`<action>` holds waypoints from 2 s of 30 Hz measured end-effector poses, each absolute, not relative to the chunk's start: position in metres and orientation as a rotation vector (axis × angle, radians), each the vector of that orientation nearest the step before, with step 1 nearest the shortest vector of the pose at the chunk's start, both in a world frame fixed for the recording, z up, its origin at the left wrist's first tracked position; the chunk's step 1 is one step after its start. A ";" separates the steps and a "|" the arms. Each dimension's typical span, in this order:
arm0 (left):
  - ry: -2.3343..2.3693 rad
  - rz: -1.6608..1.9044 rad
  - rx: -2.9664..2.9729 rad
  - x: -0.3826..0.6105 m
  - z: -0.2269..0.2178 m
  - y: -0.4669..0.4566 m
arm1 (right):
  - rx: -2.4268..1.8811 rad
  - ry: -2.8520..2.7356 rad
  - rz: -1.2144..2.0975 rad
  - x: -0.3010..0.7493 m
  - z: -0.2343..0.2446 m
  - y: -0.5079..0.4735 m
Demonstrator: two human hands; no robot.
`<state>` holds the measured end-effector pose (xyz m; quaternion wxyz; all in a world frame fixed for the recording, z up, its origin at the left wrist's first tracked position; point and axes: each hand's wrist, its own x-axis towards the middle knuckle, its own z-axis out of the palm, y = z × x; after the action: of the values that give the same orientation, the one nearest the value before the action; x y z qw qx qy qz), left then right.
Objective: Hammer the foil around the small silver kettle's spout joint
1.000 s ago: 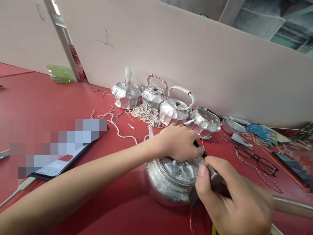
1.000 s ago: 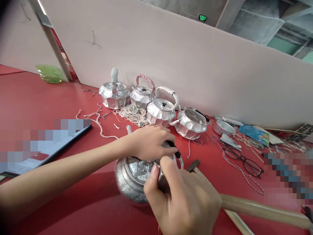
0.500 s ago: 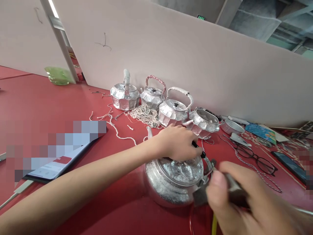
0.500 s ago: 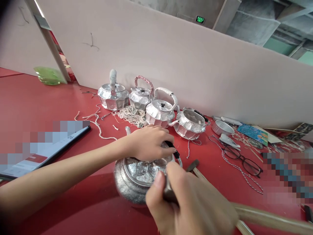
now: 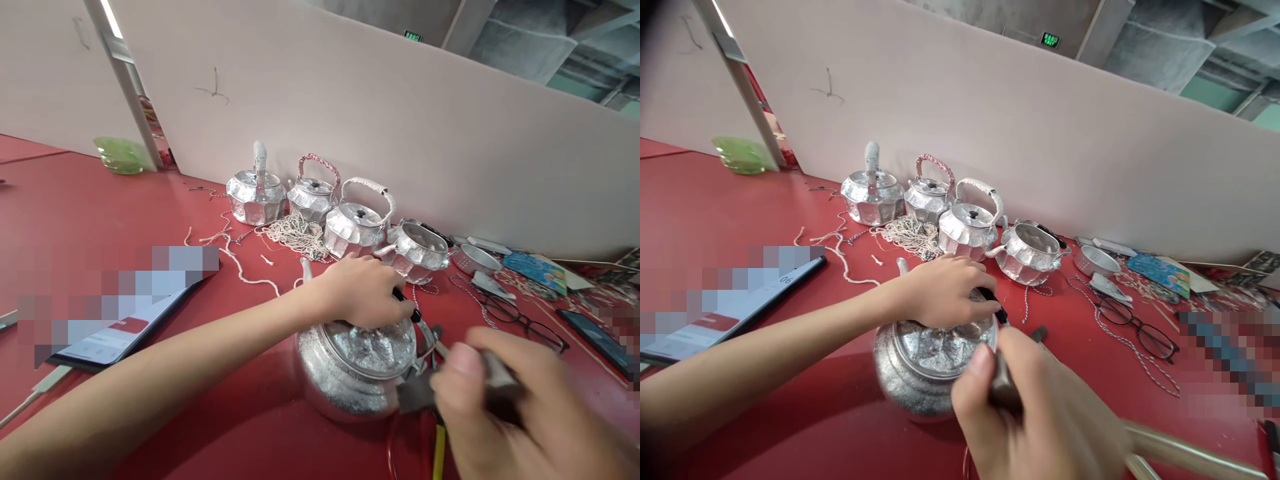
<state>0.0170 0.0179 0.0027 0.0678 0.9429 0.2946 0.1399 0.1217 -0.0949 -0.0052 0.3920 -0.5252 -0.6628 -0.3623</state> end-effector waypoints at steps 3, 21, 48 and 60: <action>0.886 0.432 2.838 0.017 0.003 0.018 | -1.328 -1.707 -0.906 0.121 -0.006 -0.095; 0.877 0.430 2.852 0.017 0.002 0.019 | -1.277 -1.710 -0.851 0.118 -0.008 -0.094; 0.904 0.414 2.843 0.018 0.002 0.018 | -1.311 -1.628 -0.868 0.117 -0.013 -0.096; 0.888 0.419 2.848 0.017 0.002 0.019 | -1.352 -1.656 -0.842 0.123 -0.013 -0.096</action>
<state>0.0173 0.0191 0.0024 0.0645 0.9434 0.2942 0.1387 0.1230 -0.0961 -0.0126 0.4095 -0.5369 -0.6575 -0.3345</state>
